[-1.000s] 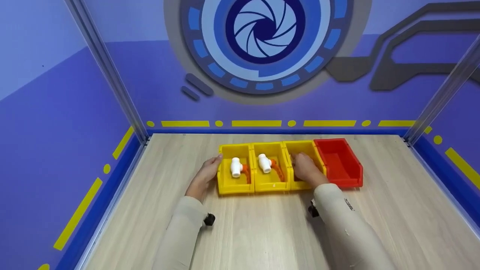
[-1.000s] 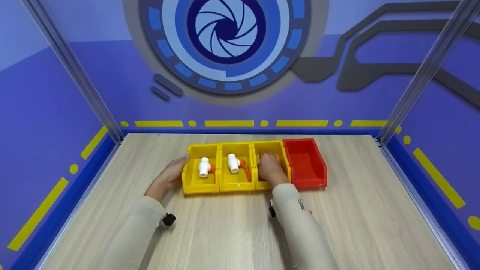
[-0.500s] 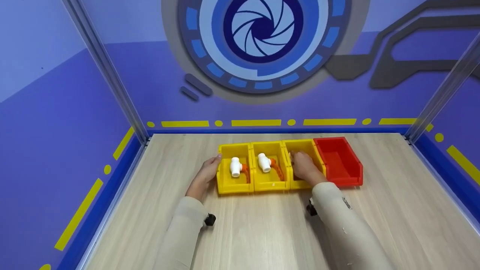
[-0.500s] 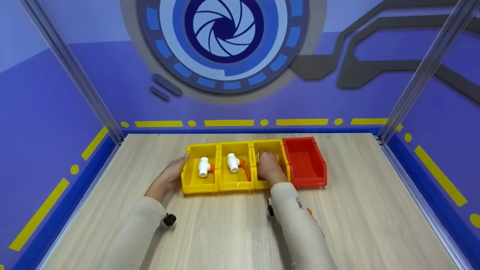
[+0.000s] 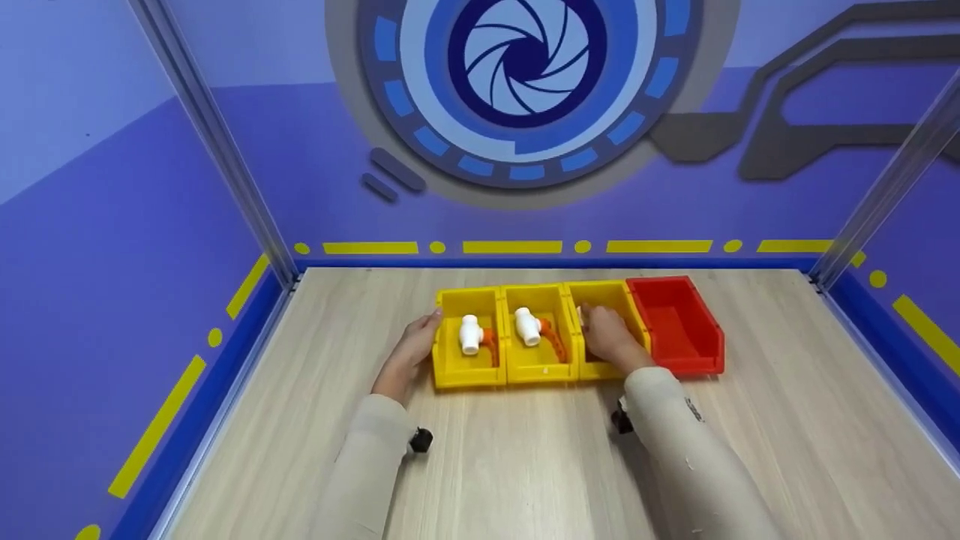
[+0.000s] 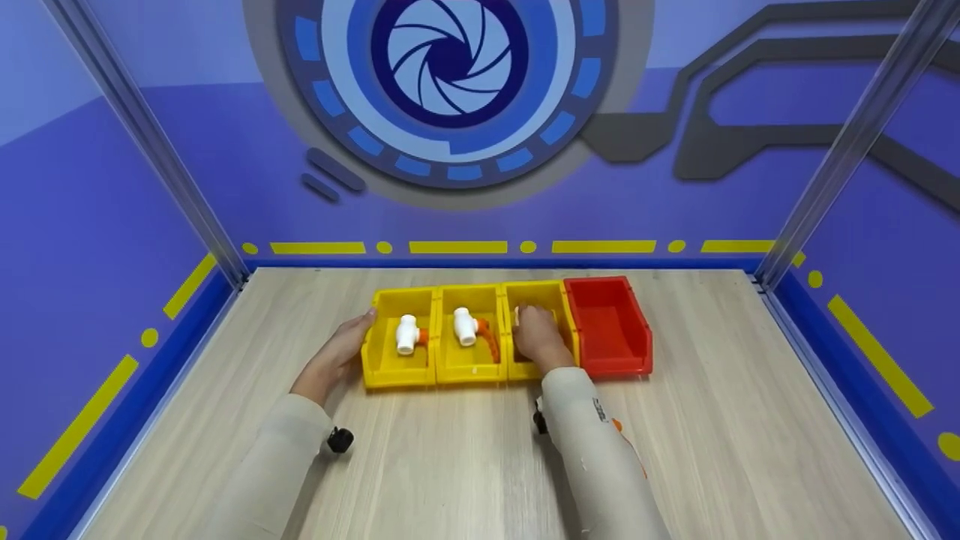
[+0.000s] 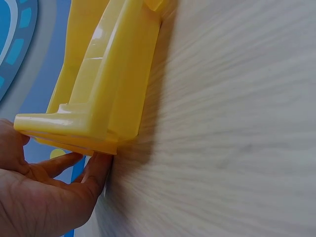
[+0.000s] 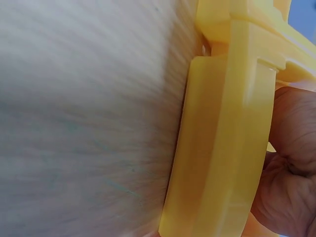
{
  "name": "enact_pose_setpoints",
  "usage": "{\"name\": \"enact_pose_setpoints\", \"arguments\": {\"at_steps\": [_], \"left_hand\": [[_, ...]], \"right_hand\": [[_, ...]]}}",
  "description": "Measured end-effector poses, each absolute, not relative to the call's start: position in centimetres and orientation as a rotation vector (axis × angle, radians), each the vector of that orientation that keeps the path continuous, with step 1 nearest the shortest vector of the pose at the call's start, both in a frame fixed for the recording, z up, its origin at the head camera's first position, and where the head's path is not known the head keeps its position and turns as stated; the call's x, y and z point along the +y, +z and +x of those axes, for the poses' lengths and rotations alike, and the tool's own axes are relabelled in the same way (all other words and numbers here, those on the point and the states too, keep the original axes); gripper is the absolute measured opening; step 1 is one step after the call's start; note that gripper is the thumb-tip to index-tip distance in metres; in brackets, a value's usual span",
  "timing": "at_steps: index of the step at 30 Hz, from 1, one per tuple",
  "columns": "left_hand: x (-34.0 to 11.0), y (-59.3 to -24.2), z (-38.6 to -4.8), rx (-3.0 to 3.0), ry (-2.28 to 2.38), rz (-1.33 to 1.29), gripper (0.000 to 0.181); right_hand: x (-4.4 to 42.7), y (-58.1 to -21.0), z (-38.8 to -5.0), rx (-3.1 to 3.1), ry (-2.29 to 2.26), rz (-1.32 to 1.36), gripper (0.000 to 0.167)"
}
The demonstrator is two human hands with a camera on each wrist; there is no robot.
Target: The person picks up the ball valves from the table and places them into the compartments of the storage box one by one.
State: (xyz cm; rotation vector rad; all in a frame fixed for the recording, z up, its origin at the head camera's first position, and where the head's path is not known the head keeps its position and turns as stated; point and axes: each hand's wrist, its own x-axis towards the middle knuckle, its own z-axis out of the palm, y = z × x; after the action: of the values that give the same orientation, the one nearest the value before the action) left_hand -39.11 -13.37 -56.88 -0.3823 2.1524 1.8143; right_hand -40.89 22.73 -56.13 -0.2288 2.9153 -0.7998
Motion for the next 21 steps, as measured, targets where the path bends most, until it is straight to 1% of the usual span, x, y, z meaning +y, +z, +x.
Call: {"name": "enact_pose_setpoints", "arguments": {"at_steps": [6,21], "left_hand": [[-13.66,-56.90,-39.04,2.150,1.840,-0.371,0.071],[-13.35,-56.91,-39.12,2.138,1.840,-0.361,0.073]], "right_hand": [[22.54,-55.93,-40.81,2.902,-0.855,-0.231,0.056],[22.94,-56.27,-40.57,2.888,-0.834,-0.175,0.059]]}}
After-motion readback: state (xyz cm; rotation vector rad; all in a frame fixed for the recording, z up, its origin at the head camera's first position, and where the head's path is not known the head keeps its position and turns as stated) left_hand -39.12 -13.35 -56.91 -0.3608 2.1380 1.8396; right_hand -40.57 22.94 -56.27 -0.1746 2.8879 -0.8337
